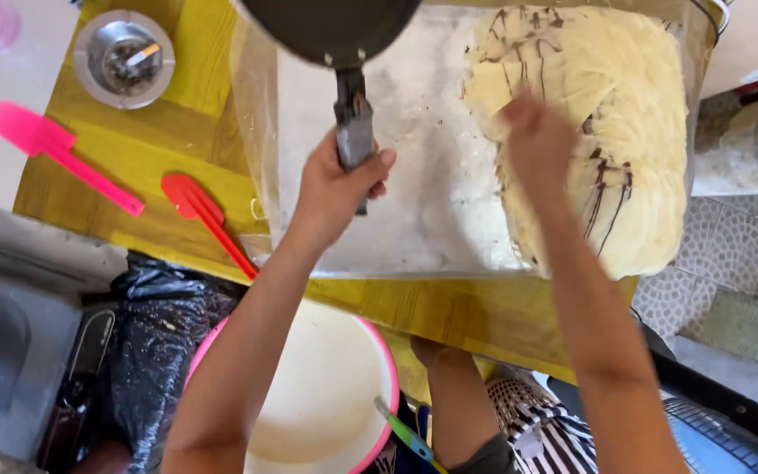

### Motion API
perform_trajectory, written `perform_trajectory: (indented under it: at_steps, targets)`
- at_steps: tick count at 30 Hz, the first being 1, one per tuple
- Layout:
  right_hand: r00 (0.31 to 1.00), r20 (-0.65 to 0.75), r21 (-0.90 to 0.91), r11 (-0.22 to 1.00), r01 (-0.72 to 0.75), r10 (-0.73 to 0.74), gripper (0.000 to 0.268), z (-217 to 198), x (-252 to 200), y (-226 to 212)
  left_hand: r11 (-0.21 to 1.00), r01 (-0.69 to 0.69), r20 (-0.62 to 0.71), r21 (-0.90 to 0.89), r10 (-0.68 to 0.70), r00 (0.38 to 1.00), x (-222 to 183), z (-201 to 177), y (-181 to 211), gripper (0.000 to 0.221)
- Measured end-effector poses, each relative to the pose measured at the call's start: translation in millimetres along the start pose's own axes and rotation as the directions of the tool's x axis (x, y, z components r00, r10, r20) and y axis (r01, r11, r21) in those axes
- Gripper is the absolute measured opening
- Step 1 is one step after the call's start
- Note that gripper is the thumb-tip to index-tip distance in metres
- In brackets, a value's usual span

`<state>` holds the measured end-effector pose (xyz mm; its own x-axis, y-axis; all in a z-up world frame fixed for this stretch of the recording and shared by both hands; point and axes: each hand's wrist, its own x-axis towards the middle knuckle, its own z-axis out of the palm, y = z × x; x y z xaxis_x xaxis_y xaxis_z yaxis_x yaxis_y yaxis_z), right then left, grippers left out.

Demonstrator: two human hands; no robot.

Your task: Preparing and cooking crepes on a portable stovetop and stacking them

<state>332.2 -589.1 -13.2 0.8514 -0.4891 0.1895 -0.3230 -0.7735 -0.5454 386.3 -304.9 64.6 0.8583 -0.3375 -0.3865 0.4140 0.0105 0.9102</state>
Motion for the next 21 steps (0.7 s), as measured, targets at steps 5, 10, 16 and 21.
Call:
perform_trajectory:
  at_steps: [5, 10, 16, 21]
  targets:
    - [0.978, 0.081, -0.212, 0.956, 0.203, -0.19, 0.007, -7.6, 120.6, 105.6, 0.987, -0.021, 0.009, 0.157, 0.02, 1.0, 93.7, 41.2, 21.9, 0.051]
    - [0.843, 0.519, -0.553, 0.808, 0.203, 0.143, 0.029, -1.4, 161.9, 99.4, 0.975, -0.054, 0.059, 0.215, 0.042, 0.997, 181.1, 103.3, -33.8, 0.056]
    - [0.869, 0.494, -0.278, 0.952, 0.13, 0.026, 0.02, -17.5, 157.3, 88.3, 0.929, -0.049, 0.064, 0.367, 0.027, 0.998, 236.6, 157.3, -75.2, 0.046]
    - [0.865, 0.5, 0.147, 0.989, -0.027, -0.05, 0.017, -48.5, 152.1, 71.1, 0.794, -0.204, 0.153, 0.572, 0.141, 0.978, 250.9, 166.0, -90.2, 0.047]
